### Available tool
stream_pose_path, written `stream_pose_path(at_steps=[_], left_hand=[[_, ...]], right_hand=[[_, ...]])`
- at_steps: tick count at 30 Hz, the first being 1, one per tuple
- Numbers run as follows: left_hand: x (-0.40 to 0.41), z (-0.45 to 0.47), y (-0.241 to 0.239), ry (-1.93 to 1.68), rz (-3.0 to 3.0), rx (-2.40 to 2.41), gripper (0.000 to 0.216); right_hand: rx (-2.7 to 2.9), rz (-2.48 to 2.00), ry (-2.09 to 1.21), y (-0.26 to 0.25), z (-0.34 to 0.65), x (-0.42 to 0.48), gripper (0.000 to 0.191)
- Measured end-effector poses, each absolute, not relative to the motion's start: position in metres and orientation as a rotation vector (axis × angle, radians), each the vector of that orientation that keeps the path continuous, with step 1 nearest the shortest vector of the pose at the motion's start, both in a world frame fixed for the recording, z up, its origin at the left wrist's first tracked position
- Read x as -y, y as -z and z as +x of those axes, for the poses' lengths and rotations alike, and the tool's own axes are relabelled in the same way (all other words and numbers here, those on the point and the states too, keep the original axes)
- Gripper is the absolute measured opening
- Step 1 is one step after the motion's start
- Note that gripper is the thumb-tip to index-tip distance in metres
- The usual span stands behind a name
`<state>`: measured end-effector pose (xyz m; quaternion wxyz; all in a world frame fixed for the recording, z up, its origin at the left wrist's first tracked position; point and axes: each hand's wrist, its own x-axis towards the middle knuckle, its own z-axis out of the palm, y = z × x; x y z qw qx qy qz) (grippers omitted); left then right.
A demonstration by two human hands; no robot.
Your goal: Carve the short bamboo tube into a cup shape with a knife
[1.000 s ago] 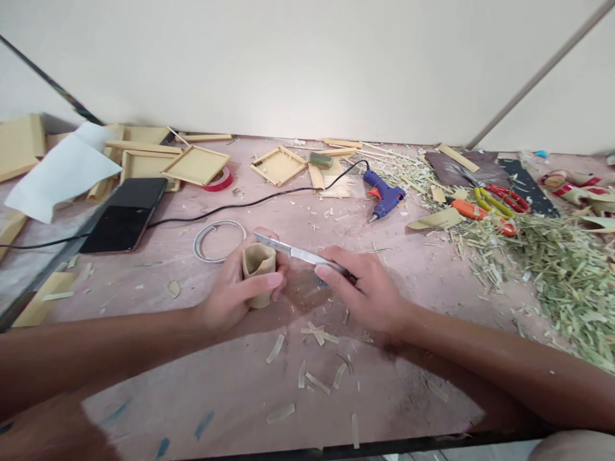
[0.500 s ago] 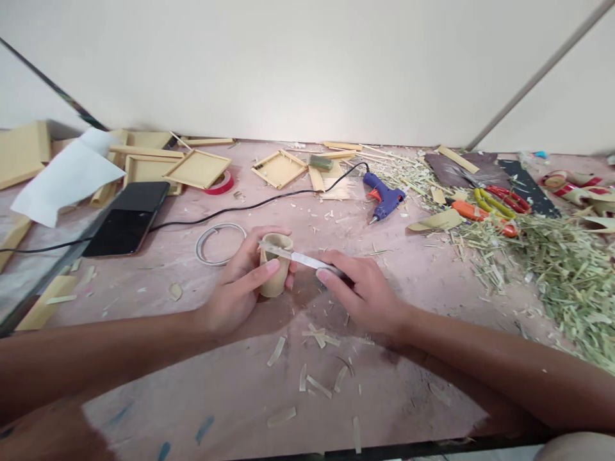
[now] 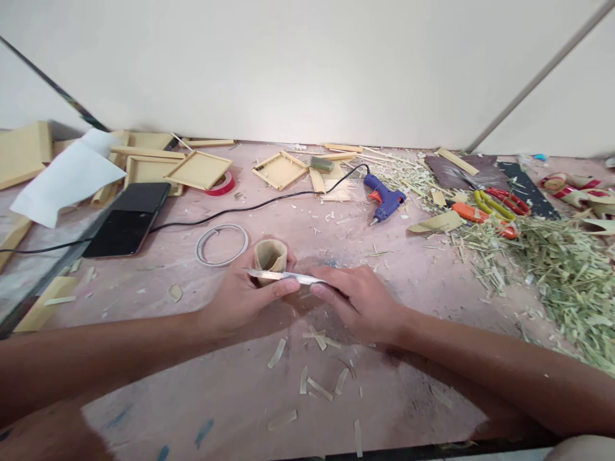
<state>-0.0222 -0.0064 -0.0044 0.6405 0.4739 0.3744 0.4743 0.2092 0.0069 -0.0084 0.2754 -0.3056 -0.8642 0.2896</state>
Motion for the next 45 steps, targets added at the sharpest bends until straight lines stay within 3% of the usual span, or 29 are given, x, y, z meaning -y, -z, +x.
stream_pose_path(at_steps=[9, 16, 28, 45], left_hand=[[0.01, -0.014, -0.001, -1.059, 0.698, -0.697, 0.047], [0.009, -0.016, -0.005, -1.07, 0.741, -0.797, 0.046], [0.005, -0.027, 0.01, -1.054, 1.142, -0.942, 0.043], [0.009, -0.023, 0.012, -1.033, 1.033, -0.887, 0.042]], right_hand=[[2.288, -0.878, -0.804, 0.006, 0.208, -0.003, 0.027], [2.26, -0.904, -0.774, 0.004, 0.204, 0.001, 0.024], [2.302, -0.951, -0.876, 0.0, 0.202, 0.001, 0.036], [2.308, -0.938, -0.904, 0.005, 0.206, 0.0, 0.034]])
